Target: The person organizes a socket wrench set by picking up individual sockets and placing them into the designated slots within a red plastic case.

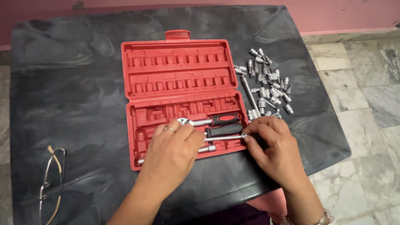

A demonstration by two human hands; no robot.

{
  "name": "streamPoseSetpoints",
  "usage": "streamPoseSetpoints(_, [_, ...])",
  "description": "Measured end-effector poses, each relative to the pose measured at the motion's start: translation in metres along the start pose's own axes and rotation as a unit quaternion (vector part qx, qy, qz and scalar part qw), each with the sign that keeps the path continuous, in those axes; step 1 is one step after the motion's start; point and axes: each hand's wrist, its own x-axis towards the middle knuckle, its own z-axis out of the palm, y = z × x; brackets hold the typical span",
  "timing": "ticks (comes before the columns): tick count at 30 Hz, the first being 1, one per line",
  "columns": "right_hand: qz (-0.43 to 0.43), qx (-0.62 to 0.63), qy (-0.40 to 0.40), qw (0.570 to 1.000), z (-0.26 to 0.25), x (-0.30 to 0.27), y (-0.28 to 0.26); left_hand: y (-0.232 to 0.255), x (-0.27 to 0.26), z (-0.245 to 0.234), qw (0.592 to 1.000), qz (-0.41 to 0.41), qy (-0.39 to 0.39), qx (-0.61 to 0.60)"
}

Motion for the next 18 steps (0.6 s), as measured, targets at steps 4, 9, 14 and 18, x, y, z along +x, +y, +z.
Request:
streamPoseSetpoints(4, [-0.015, -0.014, 0.018, 1.000, 0.004, -0.002, -0.001, 0.001, -0.001, 0.003, 1.000, 0.018, 0.009, -0.008])
streamPoseSetpoints(9, [-0.027, 0.011, -0.010, 1.000, 0.012, -0.002, -0.005, 0.003, 0.001, 0.006, 1.000, 0.014, -0.016, 0.009])
streamPoseSetpoints(14, [-0.022, 0.045, -0.031, 0.998, 0.010, 0.001, -0.005, 0.002, 0.001, 0.005, 1.000, 0.015, 0.001, -0.013])
streamPoseSetpoints(18, [0.007, 0.039, -0.019, 0.999, 0.014, 0.000, -0.009, 0.003, 0.001, 0.003, 0.999, 0.005, 0.004, -0.045])
